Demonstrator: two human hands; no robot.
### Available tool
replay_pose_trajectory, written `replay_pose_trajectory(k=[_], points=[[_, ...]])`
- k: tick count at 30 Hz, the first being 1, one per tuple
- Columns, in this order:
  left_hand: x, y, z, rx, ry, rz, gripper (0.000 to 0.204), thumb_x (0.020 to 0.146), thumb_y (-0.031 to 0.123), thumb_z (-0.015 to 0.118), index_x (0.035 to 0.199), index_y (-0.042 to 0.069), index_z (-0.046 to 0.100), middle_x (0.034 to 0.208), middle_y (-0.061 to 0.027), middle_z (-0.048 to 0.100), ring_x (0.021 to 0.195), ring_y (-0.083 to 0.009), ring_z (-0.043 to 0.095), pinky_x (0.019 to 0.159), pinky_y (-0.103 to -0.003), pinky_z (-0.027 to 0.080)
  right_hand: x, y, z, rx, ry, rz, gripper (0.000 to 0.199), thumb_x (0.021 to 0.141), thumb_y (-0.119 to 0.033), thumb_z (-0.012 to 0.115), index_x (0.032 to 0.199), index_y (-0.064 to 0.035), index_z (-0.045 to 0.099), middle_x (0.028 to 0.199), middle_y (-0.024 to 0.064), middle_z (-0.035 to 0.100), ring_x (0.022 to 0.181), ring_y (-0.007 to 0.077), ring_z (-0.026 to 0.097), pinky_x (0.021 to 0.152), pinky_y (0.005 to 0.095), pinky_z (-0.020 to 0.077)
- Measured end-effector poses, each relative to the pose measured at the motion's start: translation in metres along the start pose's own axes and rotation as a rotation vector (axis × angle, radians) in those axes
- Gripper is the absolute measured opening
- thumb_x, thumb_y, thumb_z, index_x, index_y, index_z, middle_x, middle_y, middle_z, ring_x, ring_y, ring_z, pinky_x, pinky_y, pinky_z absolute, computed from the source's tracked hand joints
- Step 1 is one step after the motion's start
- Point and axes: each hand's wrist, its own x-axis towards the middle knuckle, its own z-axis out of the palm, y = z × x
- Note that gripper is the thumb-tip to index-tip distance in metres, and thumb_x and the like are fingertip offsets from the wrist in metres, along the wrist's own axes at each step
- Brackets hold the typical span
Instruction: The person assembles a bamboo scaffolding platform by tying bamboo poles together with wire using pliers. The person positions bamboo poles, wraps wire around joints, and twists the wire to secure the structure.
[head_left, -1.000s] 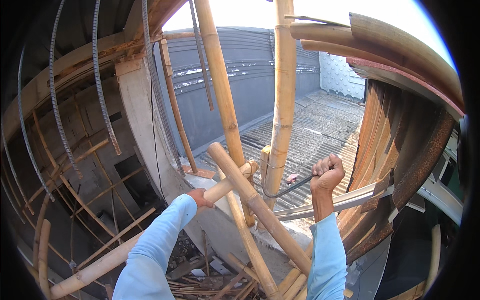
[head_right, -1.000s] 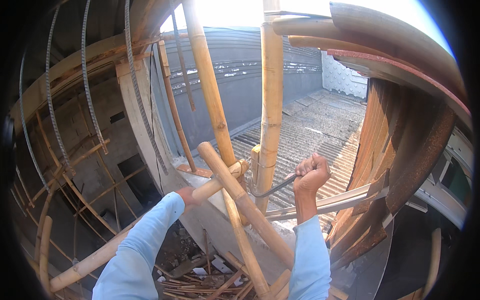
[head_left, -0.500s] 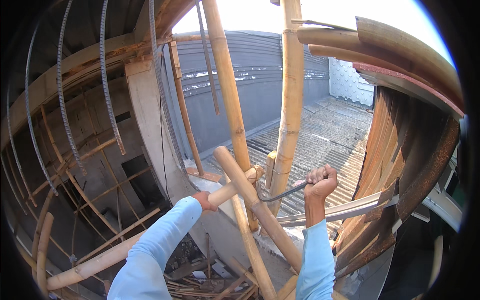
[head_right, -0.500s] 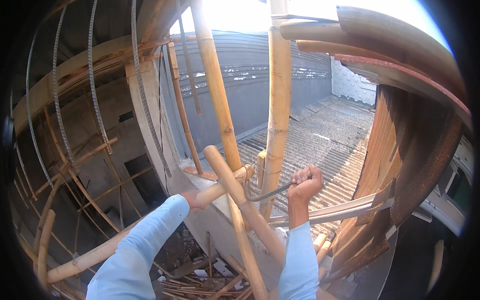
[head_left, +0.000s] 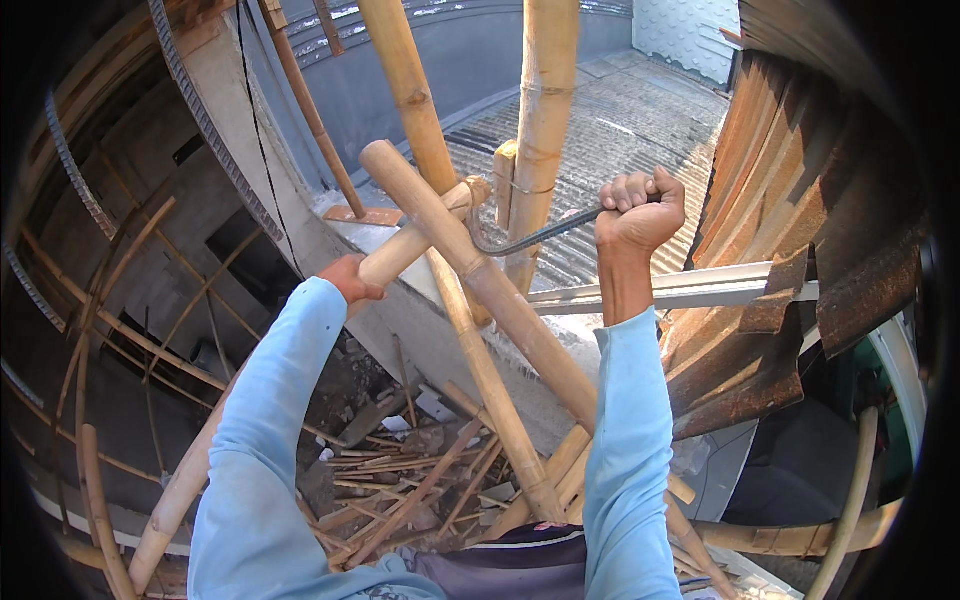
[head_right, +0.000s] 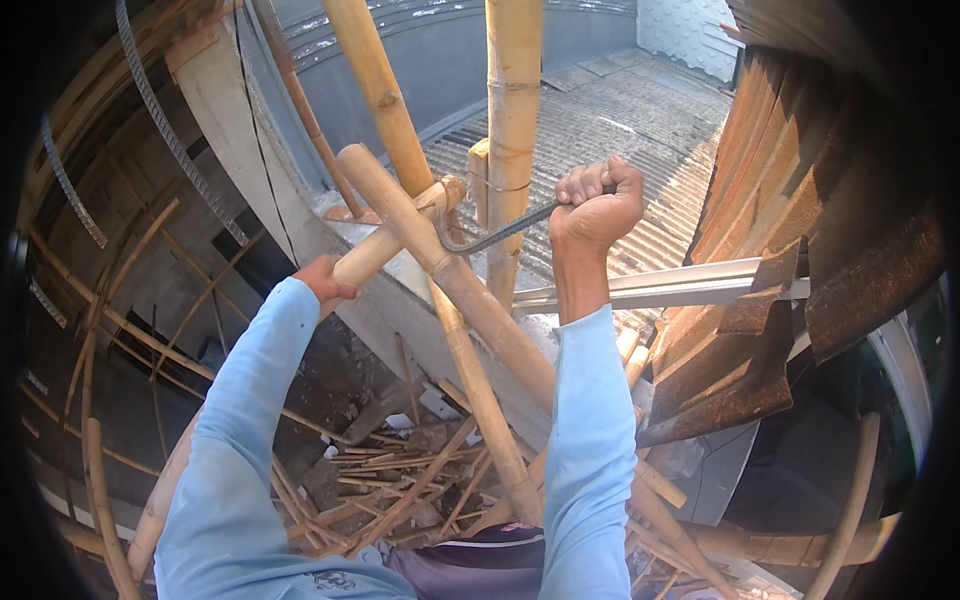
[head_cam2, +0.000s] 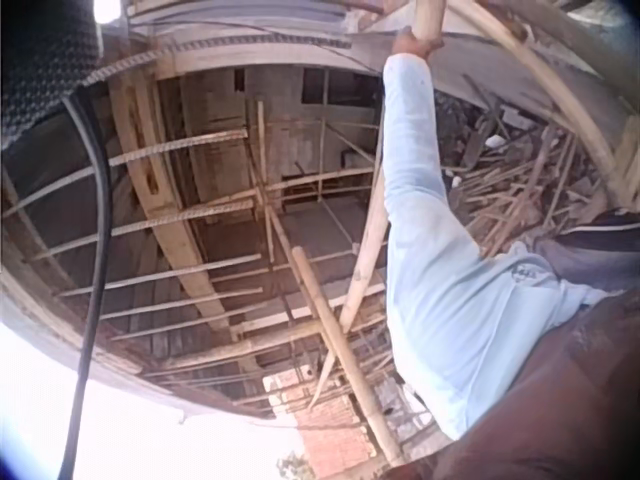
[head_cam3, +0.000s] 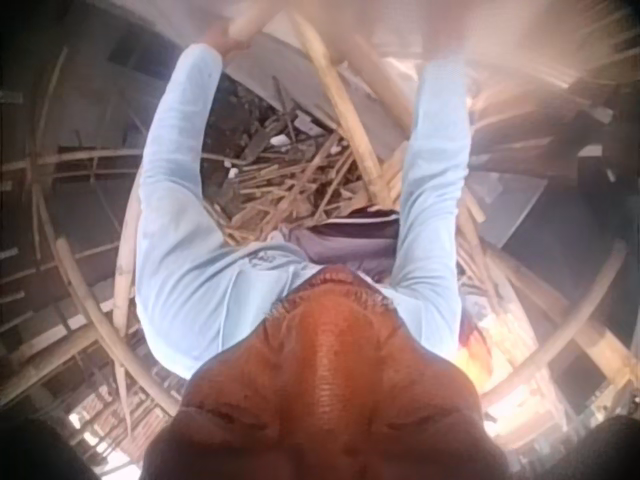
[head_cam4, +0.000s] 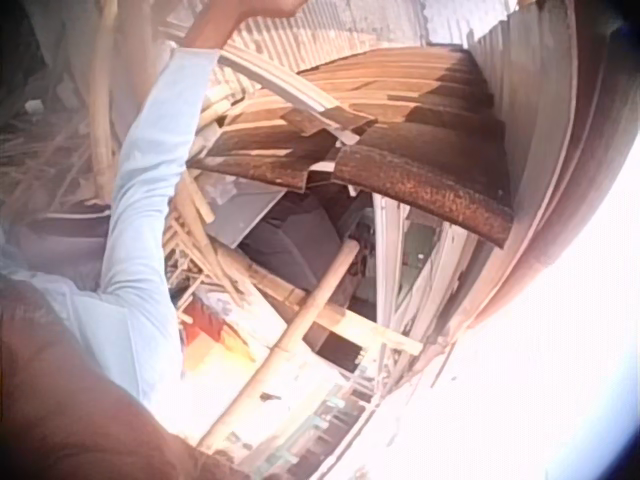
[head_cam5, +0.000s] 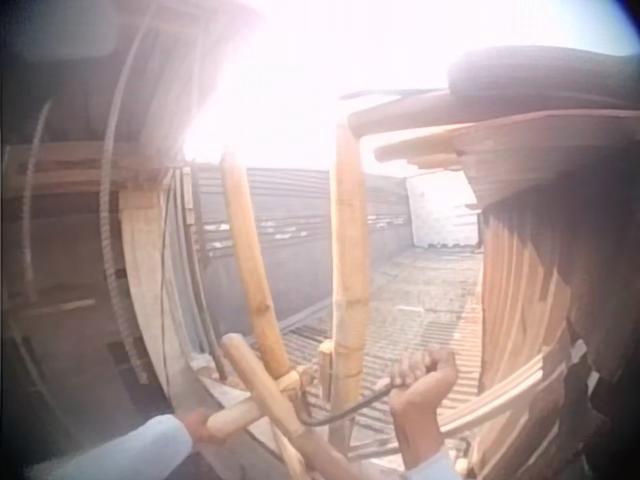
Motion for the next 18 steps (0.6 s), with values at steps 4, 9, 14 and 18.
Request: replay_pose_trajectory(k=[4,9,14,18], points=[[0.001,-0.002,-0.003,0.002,0.024,0.006,0.071,0.067,0.036,0.087,0.123,-0.002,0.067,0.112,-0.0219,0.072,0.106,-0.0343,0.069,0.096,-0.04,0.05,0.014,0.002,0.014,-0.03,0.01,0.04,0.031,0.086,-0.02,0.056,0.065,-0.0184,0.033,0.053,-0.0029,0.028,0.046,0.0123,0.028,0.048,0.0311,0.0266],[0.002,0.004,-0.001,-0.018,0.009,-0.003,0.071,0.066,0.036,0.087,0.123,-0.002,0.066,0.111,-0.022,0.072,0.106,-0.0344,0.069,0.096,-0.039,0.05,0.024,0.014,0.006,-0.022,0.046,0.026,0.033,0.086,-0.02,0.055,0.064,-0.019,0.032,0.053,-0.003,0.028,0.045,0.0134,0.029,0.048,0.0323,0.0263],[0.002,-0.004,0.002,-0.028,0.031,0.008,0.07,0.067,0.035,0.086,0.123,-0.002,0.066,0.11,-0.022,0.072,0.106,-0.0346,0.069,0.096,-0.039,0.049,0.015,-0.004,-0.004,-0.065,0.042,0.036,0.03,0.087,-0.021,0.054,0.067,-0.0185,0.032,0.053,-0.0031,0.027,0.046,0.0116,0.026,0.047,0.0307,0.0255],[0.006,-0.001,0.001,-0.048,-0.013,-0.025,0.069,0.067,0.034,0.086,0.123,-0.002,0.066,0.11,-0.0222,0.072,0.105,-0.0349,0.069,0.096,-0.04,0.049,0.017,-0.001,0.001,-0.063,0.06,0.032,0.031,0.087,-0.021,0.055,0.067,-0.0189,0.031,0.054,-0.0037,0.027,0.046,0.0116,0.026,0.047,0.0303,0.0259]])
